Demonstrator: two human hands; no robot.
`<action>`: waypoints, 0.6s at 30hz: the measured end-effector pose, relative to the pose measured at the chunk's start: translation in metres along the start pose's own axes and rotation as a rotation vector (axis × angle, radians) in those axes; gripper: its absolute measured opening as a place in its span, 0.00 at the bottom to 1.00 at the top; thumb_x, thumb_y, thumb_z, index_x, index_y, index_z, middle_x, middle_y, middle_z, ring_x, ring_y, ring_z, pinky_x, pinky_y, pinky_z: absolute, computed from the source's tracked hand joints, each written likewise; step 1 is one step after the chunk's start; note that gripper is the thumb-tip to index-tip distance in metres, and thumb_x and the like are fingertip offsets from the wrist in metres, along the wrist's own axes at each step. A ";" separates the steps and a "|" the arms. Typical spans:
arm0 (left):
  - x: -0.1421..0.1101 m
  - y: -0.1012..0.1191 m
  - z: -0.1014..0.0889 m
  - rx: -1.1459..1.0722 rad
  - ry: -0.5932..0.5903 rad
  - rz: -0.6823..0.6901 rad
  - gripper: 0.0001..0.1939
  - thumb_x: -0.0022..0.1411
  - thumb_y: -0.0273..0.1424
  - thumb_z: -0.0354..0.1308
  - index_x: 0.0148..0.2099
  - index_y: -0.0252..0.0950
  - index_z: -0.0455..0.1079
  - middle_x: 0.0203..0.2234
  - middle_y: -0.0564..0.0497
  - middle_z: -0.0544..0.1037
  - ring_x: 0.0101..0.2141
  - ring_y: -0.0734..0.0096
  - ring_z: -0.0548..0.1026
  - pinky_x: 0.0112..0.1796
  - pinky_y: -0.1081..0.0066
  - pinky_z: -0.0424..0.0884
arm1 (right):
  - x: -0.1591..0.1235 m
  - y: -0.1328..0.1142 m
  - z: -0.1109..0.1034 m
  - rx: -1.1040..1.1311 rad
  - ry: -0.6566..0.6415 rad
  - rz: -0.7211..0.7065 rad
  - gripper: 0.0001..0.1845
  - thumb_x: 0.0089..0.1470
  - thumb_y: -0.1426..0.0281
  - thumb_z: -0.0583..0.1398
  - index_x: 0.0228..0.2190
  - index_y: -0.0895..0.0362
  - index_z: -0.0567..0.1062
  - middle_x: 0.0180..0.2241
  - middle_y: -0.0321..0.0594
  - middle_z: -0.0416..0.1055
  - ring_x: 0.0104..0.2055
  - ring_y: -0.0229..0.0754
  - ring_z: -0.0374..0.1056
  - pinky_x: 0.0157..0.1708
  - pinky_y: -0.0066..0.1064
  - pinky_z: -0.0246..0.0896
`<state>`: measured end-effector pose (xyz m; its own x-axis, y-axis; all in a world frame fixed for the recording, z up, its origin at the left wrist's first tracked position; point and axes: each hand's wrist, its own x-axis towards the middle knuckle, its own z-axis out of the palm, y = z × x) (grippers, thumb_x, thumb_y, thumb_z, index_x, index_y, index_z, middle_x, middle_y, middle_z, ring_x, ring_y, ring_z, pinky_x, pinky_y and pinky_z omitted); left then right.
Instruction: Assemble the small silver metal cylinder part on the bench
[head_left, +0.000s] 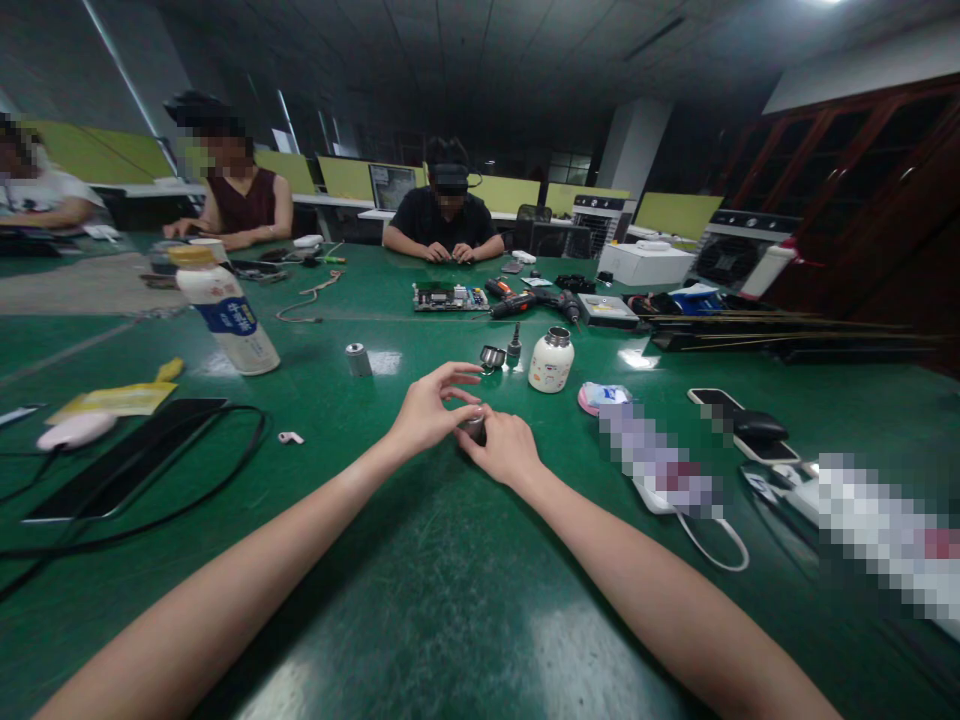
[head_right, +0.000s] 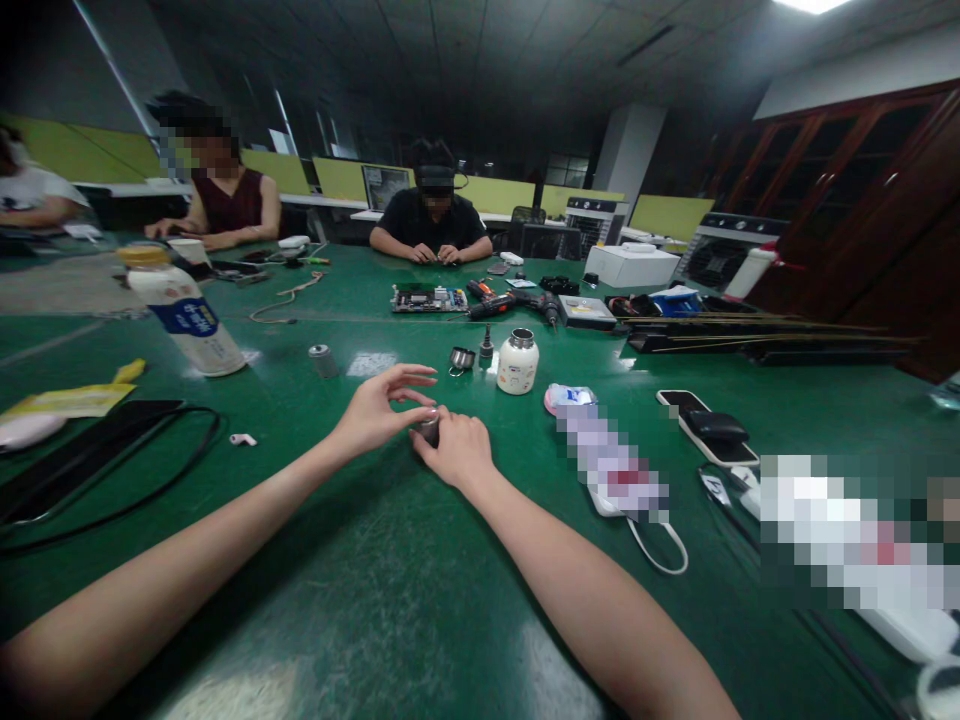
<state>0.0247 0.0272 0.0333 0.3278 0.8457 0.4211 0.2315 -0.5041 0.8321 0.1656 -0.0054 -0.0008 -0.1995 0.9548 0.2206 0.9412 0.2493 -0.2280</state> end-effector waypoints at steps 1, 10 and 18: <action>0.000 0.001 -0.001 0.042 0.017 0.014 0.26 0.47 0.26 0.67 0.50 0.35 0.68 0.43 0.43 0.77 0.32 0.68 0.80 0.39 0.62 0.78 | 0.000 0.000 0.000 0.001 0.000 0.001 0.23 0.60 0.52 0.51 0.44 0.59 0.69 0.39 0.47 0.76 0.43 0.49 0.72 0.42 0.35 0.60; 0.003 0.006 -0.009 -0.067 -0.120 -0.059 0.31 0.50 0.24 0.64 0.57 0.36 0.62 0.47 0.39 0.75 0.34 0.65 0.81 0.38 0.62 0.78 | -0.001 0.001 0.002 0.007 0.019 0.001 0.25 0.60 0.52 0.51 0.47 0.59 0.68 0.40 0.48 0.76 0.43 0.50 0.72 0.41 0.35 0.60; 0.002 0.001 -0.003 -0.090 -0.092 -0.042 0.29 0.49 0.26 0.66 0.54 0.32 0.64 0.45 0.39 0.76 0.35 0.64 0.80 0.40 0.61 0.77 | 0.000 0.002 0.002 0.009 0.022 -0.010 0.25 0.60 0.53 0.51 0.46 0.60 0.69 0.39 0.48 0.76 0.42 0.50 0.72 0.41 0.35 0.60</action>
<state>0.0229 0.0289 0.0361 0.4028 0.8440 0.3541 0.1653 -0.4476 0.8788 0.1667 -0.0048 -0.0032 -0.2025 0.9486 0.2433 0.9369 0.2600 -0.2338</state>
